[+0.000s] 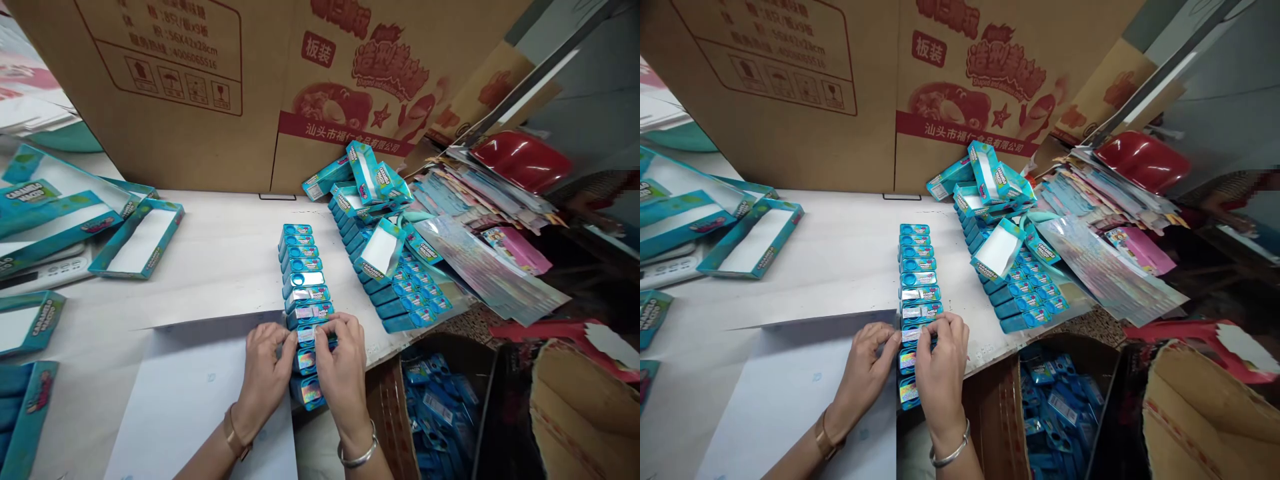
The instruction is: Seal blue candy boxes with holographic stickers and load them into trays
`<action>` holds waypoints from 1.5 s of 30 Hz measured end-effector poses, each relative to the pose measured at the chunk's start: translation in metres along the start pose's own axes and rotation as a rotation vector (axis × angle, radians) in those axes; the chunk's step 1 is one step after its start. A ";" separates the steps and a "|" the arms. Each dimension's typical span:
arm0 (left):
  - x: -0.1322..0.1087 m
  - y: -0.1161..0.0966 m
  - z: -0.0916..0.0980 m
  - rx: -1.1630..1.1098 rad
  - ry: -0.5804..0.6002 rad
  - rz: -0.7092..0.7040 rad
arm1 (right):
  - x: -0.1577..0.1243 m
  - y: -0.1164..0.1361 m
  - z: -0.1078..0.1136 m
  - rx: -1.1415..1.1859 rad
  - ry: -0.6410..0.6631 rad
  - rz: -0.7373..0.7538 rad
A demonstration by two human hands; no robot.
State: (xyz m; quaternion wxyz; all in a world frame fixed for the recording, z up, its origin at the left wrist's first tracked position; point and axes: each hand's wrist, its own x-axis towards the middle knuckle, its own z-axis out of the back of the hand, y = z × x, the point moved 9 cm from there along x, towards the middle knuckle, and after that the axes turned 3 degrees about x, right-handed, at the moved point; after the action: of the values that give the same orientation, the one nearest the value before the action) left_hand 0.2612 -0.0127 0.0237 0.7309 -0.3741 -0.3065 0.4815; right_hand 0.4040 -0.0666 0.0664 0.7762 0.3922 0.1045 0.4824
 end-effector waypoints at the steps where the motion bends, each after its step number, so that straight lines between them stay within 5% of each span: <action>1: 0.000 0.002 -0.001 -0.029 -0.001 0.009 | 0.000 0.001 0.000 -0.010 0.003 0.000; 8: 0.002 0.034 -0.019 -0.096 -0.002 0.106 | 0.003 0.001 0.001 -0.020 -0.025 -0.004; 11: -0.003 0.037 -0.012 -0.088 -0.059 0.109 | 0.002 -0.005 0.000 -0.024 -0.006 0.044; 16: -0.025 0.038 0.055 -0.275 -0.218 0.103 | 0.011 0.015 0.020 -0.075 -0.048 0.261; 18: -0.037 0.064 0.087 -0.416 -0.263 0.267 | 0.018 0.048 0.020 -0.097 -0.024 0.421; 21: -0.052 0.115 0.107 -0.708 -0.211 0.569 | 0.014 0.106 -0.021 -0.154 0.200 0.674; 25: -0.054 0.149 0.100 -0.936 -0.065 0.717 | -0.013 0.140 -0.103 -0.385 0.384 0.789; 29: -0.050 0.136 0.076 -1.146 0.089 0.677 | -0.063 0.131 -0.150 -0.505 0.497 0.790; 33: -0.059 0.132 0.060 -1.268 0.053 0.781 | -0.093 0.120 -0.142 -0.387 0.602 0.753; 35: -0.064 0.135 0.059 -1.294 -0.022 0.799 | -0.084 0.119 -0.133 -0.272 0.627 0.656; 38: -0.068 0.138 0.061 -1.320 -0.088 0.750 | -0.052 0.123 -0.123 -0.236 0.455 0.528; 40: -0.070 0.140 0.061 -1.317 -0.099 0.712 | -0.039 0.125 -0.130 -0.319 0.385 0.507; 45: -0.074 0.149 0.065 -1.252 -0.172 0.619 | -0.051 0.127 -0.156 -0.373 0.455 0.615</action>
State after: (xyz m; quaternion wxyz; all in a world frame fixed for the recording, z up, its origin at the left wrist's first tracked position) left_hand 0.1116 -0.0274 -0.0738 0.1806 -0.7551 -0.4623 0.4284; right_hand 0.2087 -0.0010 0.0404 0.6110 0.1413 0.0623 0.7764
